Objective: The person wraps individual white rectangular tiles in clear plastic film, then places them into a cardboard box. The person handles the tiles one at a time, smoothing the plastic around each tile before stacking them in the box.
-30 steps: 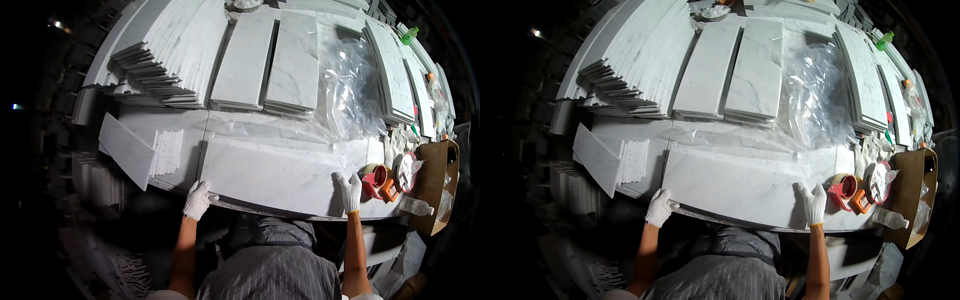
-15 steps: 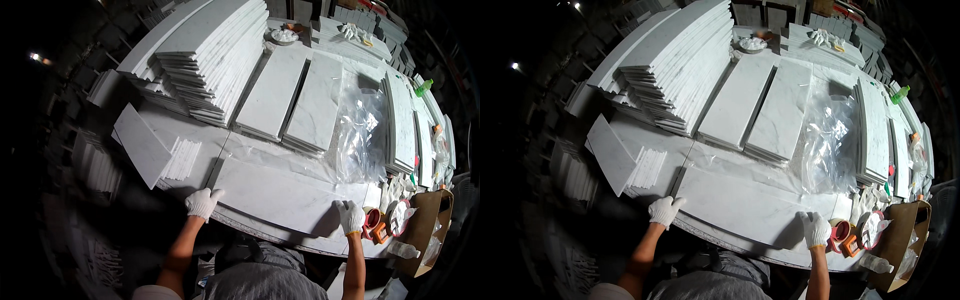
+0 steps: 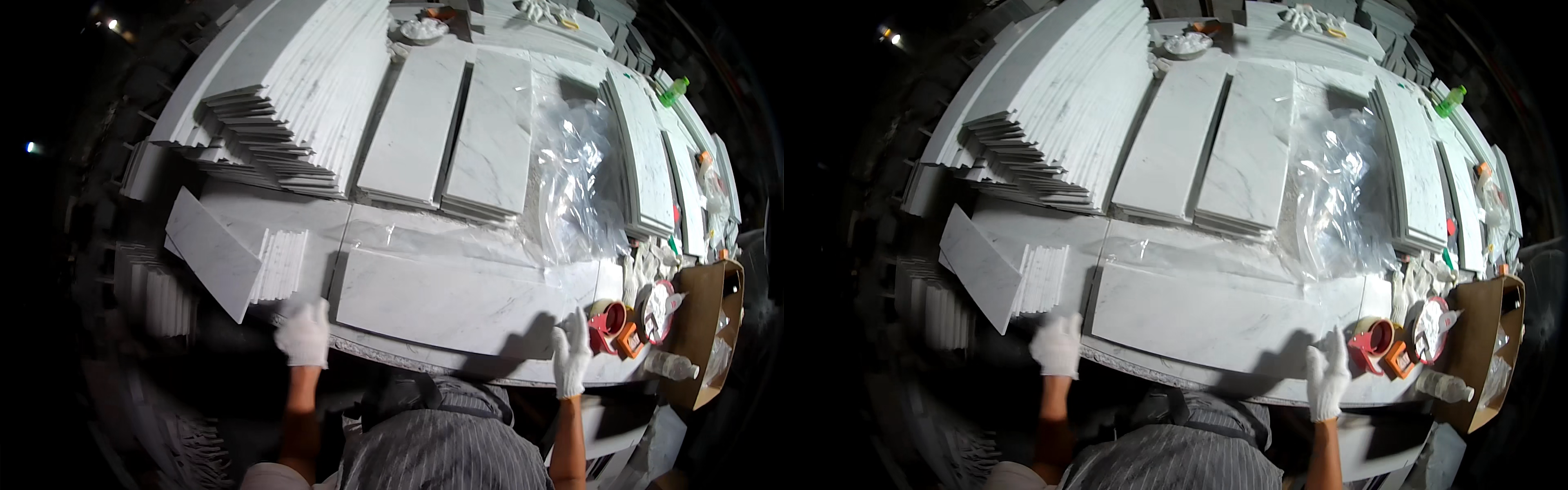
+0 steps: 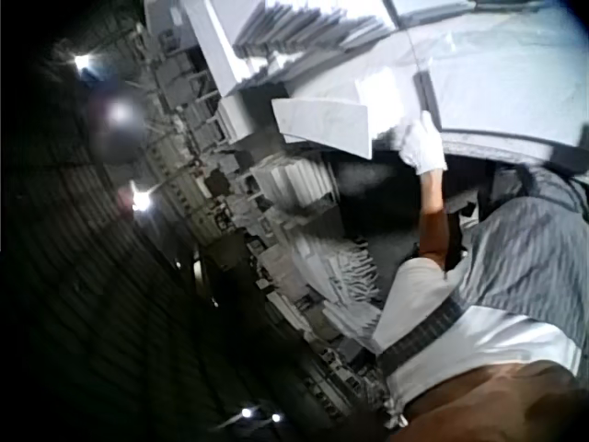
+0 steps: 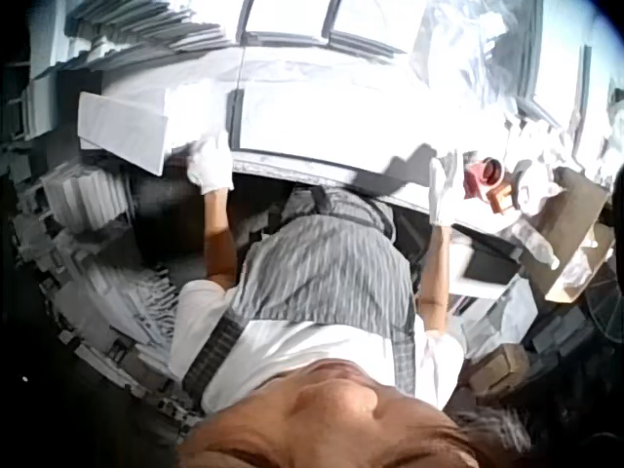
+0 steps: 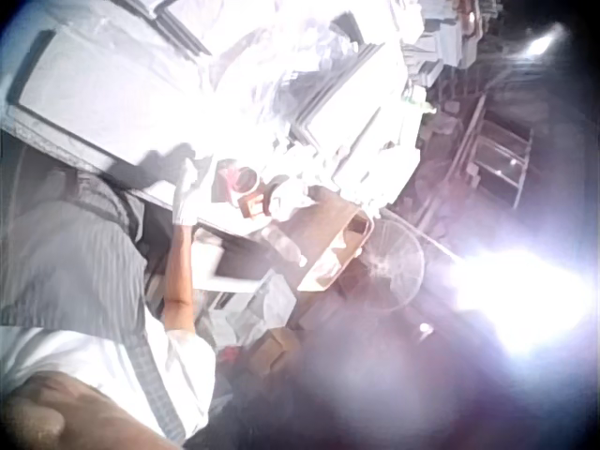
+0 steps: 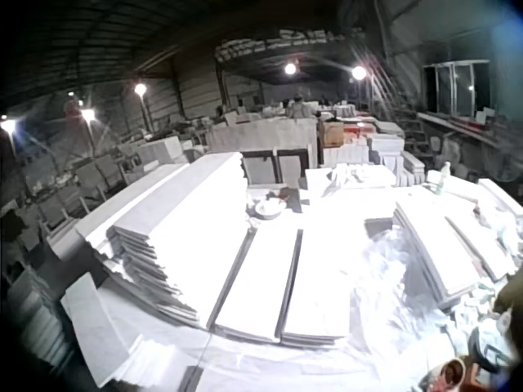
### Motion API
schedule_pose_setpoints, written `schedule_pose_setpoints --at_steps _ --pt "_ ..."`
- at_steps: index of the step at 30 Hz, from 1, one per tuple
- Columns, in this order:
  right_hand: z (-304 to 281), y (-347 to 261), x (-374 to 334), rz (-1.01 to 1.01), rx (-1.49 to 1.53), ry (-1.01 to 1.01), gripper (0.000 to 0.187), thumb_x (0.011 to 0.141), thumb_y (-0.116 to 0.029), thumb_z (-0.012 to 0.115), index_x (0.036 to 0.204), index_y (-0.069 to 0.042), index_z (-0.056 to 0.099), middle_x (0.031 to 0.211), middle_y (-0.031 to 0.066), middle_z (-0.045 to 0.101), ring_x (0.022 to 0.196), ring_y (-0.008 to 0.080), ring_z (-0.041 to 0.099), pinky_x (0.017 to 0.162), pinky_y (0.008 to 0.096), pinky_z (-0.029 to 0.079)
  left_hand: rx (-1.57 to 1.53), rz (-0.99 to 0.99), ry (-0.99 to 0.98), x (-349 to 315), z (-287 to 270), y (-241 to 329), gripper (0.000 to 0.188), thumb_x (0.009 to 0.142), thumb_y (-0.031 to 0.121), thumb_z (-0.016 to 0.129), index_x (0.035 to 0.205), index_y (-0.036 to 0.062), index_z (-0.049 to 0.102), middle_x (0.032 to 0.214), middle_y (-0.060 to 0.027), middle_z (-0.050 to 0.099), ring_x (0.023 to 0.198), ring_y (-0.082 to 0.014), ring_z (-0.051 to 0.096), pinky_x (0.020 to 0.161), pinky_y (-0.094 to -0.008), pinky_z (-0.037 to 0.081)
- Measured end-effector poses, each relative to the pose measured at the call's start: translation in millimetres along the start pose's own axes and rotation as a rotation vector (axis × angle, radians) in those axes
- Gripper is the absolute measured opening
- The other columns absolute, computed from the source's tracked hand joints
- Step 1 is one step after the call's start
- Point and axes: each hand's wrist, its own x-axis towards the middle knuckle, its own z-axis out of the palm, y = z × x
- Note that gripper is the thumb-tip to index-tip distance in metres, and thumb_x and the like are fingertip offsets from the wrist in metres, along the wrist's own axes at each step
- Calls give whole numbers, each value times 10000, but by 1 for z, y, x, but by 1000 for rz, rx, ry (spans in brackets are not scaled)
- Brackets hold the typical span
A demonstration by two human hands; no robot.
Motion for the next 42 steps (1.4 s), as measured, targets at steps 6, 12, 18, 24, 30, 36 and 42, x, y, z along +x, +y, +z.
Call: schedule_pose_setpoints --at_steps 6,12,18,24,30,36,42 --pt "35 39 -11 34 -286 17 877 888 -322 715 1533 21 230 1512 257 396 1341 378 474 1073 392 409 -764 346 83 37 9 0 423 988 380 562 1206 23 629 1138 -216 679 1054 -351 658 910 -400 511" --pt "16 -14 24 -320 -485 309 785 807 -268 795 1477 -93 425 1465 218 451 1307 392 473 1081 430 407 -463 574 97 27 69 45 655 820 334 745 1396 118 519 1437 -130 491 1312 -363 454 1060 -468 394" --pt "35 -81 128 -507 -749 129 840 684 -337 847 1439 -214 501 1562 171 341 1435 405 307 1183 521 236 -298 904 43 82 39 114 587 743 388 791 1260 171 620 1407 0 515 1354 -266 398 1093 -471 334" --pt "71 -83 205 -541 -960 -57 1029 614 -423 859 1502 -158 409 1597 140 291 1471 387 245 1204 551 172 -317 977 -265 106 57 159 647 703 479 792 1244 166 627 1382 9 522 1351 -244 392 1105 -476 321" --pt "78 -62 217 -741 -867 -30 202 740 -233 732 886 -99 693 1485 116 471 1449 358 308 1212 539 176 -180 1038 -262 103 47 184 413 750 410 770 1054 142 688 1335 -31 559 1333 -265 425 1097 -442 351" --pt "13 -108 160 -836 -696 38 62 756 -121 710 782 -88 664 1373 113 563 1353 354 432 1145 513 316 -366 1064 -108 110 39 168 130 772 239 744 821 128 697 1148 -2 648 1207 -272 523 1018 -426 420" --pt "-45 -96 65 -870 -647 56 164 658 -76 778 757 -88 649 1269 75 634 1259 354 529 1051 521 418 -468 1222 18 68 -6 130 126 730 143 747 809 162 650 1056 4 653 1001 -253 603 884 -405 489"
